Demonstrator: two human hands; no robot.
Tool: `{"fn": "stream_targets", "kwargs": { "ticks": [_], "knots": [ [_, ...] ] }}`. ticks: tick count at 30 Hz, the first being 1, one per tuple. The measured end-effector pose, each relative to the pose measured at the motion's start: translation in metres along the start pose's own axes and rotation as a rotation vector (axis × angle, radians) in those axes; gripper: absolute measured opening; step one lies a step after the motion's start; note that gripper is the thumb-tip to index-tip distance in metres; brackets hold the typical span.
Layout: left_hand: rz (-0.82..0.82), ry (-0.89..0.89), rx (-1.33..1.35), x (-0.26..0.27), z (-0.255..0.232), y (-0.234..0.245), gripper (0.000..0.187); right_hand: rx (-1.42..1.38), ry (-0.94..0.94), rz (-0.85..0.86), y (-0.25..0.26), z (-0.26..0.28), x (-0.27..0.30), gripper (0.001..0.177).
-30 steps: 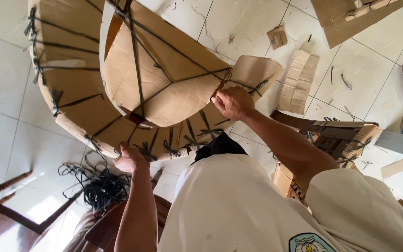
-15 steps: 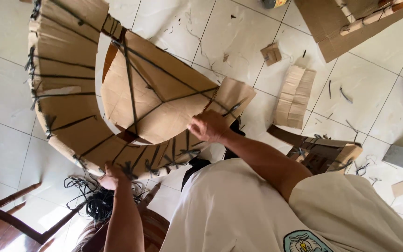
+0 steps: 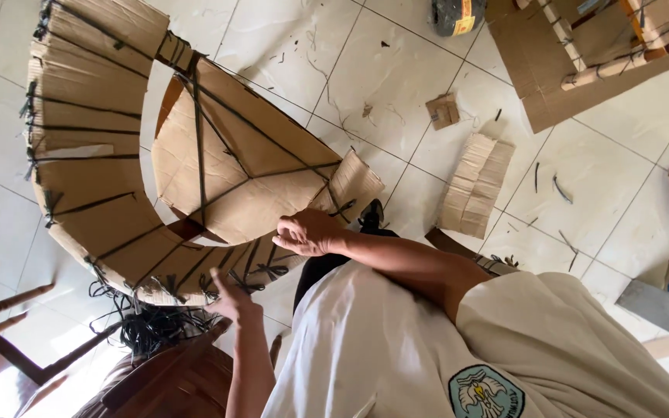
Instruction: Wrapping cardboard around a wooden chair frame and securing it with string
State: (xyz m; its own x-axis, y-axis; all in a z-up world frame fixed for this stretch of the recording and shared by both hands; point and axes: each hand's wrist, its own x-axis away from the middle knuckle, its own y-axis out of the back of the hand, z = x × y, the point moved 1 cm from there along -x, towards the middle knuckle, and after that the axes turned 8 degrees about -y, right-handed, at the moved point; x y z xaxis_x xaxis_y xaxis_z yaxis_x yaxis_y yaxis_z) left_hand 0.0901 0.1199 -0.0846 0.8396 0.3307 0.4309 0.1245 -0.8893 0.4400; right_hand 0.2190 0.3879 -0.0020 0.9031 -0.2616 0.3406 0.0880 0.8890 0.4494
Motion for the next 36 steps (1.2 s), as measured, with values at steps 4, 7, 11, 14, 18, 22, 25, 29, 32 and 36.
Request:
{"fn": "stream_targets", "kwargs": {
  "ticks": [4,7,11,14,18,22,25,29,32,36],
  "knots": [
    [-0.004,-0.033,-0.033,-0.020,0.038,-0.010,0.116,-0.158,-0.090,0.085,0.003,-0.001,0.006,0.047],
    [0.017,-0.004,-0.081,-0.001,0.023,-0.008,0.083,-0.274,-0.192,0.081,0.003,-0.006,0.006,0.045],
    [-0.108,-0.080,-0.178,-0.014,0.048,-0.021,0.079,-0.362,-0.201,-0.001,0.012,-0.008,0.004,0.041],
    [-0.124,-0.052,-0.205,-0.014,0.056,-0.016,0.085,-0.365,-0.193,0.001,0.004,-0.012,0.008,0.033],
    [-0.063,-0.012,-0.250,-0.029,0.074,-0.020,0.100,-0.306,-0.224,0.017,-0.002,-0.013,0.000,0.031],
    [-0.059,-0.005,-0.254,-0.013,0.049,-0.021,0.094,-0.285,-0.249,0.065,-0.008,-0.020,-0.014,0.028],
    [-0.059,-0.048,-0.284,-0.008,0.059,-0.017,0.095,-0.241,-0.321,0.147,-0.008,-0.020,-0.012,0.029],
    [-0.114,-0.084,-0.221,-0.031,0.084,-0.025,0.092,-0.139,-0.309,0.224,-0.006,-0.023,-0.027,0.027],
    [-0.175,-0.131,-0.069,-0.027,0.084,-0.021,0.093,-0.103,-0.270,0.363,0.011,-0.015,-0.029,0.027],
    [-0.079,-0.269,0.128,-0.007,0.066,-0.016,0.078,-0.063,-0.139,0.568,0.024,-0.060,-0.036,0.026]
  ]
}}
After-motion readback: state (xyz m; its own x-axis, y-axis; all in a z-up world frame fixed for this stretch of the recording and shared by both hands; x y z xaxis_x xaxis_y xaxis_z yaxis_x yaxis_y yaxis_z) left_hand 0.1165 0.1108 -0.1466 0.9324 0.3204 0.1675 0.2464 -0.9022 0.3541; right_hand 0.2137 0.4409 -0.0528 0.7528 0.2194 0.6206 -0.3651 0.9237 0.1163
